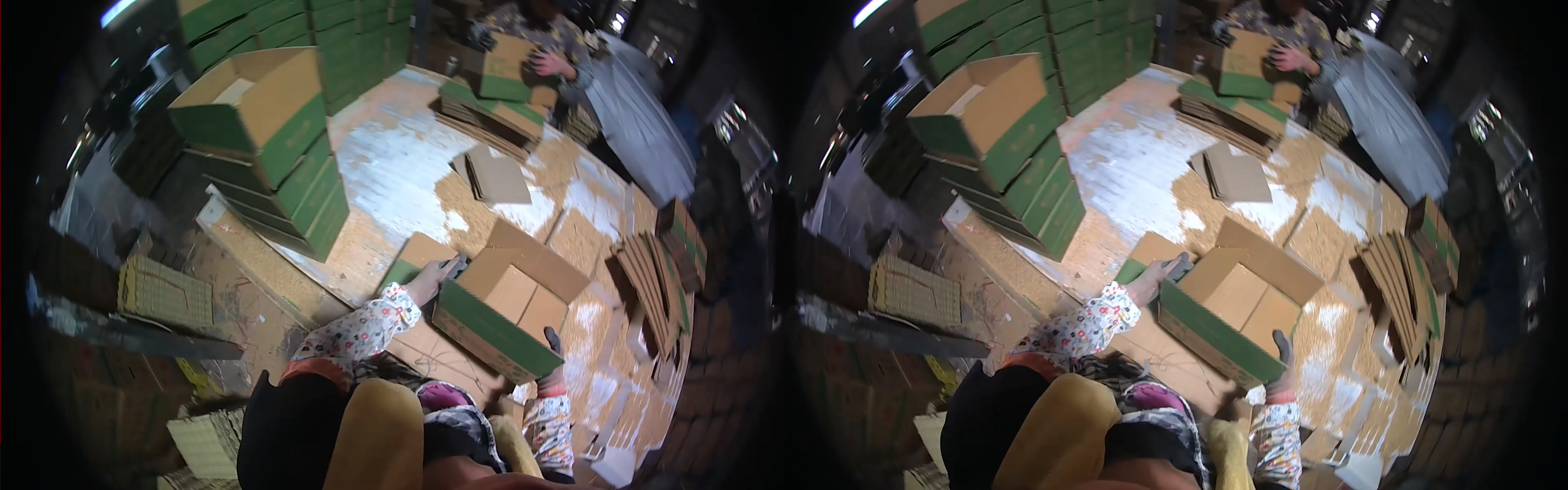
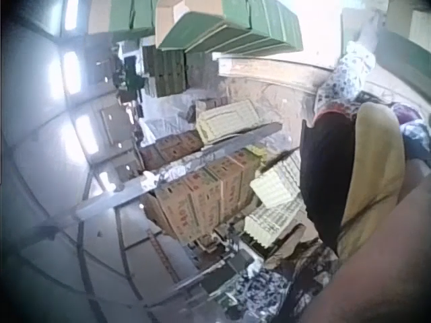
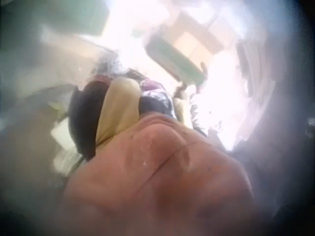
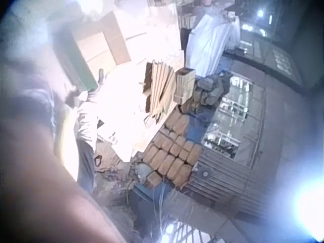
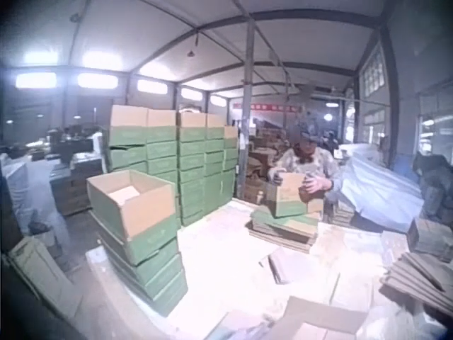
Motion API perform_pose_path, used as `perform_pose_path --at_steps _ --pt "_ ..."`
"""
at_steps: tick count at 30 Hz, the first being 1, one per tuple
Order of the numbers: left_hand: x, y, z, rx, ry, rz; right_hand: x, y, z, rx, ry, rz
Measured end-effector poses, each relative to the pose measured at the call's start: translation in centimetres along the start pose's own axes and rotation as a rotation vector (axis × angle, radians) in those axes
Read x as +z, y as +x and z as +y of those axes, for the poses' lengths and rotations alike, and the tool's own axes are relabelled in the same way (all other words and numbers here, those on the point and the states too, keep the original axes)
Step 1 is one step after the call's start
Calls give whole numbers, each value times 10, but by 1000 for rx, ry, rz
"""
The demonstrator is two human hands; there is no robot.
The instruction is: The person folds flat cardboard sheets to assemble boxes, places styrofoam trays filled with eggs and cardboard dividers into the boxes, and stacks the assembled boxes onto a pile.
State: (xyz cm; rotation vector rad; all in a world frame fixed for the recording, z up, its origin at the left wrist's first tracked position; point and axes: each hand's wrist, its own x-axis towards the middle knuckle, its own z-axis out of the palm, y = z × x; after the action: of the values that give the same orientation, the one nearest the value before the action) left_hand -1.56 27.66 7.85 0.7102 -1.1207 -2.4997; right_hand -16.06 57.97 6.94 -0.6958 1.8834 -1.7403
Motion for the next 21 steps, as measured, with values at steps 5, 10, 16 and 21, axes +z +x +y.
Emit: perform_pose_path --at_steps 5,10,16,21 --pt "-85 -135 214 1666 1105 475 76 75 -79 90 673 -39" --pt "-287 -171 403 1618 347 1147 304 122 -269 -238 536 -140" --pt "-348 -122 406 1660 248 1401 532 188 -331 -65 179 -636" --pt "-352 -145 399 1545 271 1174 531 180 -309 -5 109 -769"
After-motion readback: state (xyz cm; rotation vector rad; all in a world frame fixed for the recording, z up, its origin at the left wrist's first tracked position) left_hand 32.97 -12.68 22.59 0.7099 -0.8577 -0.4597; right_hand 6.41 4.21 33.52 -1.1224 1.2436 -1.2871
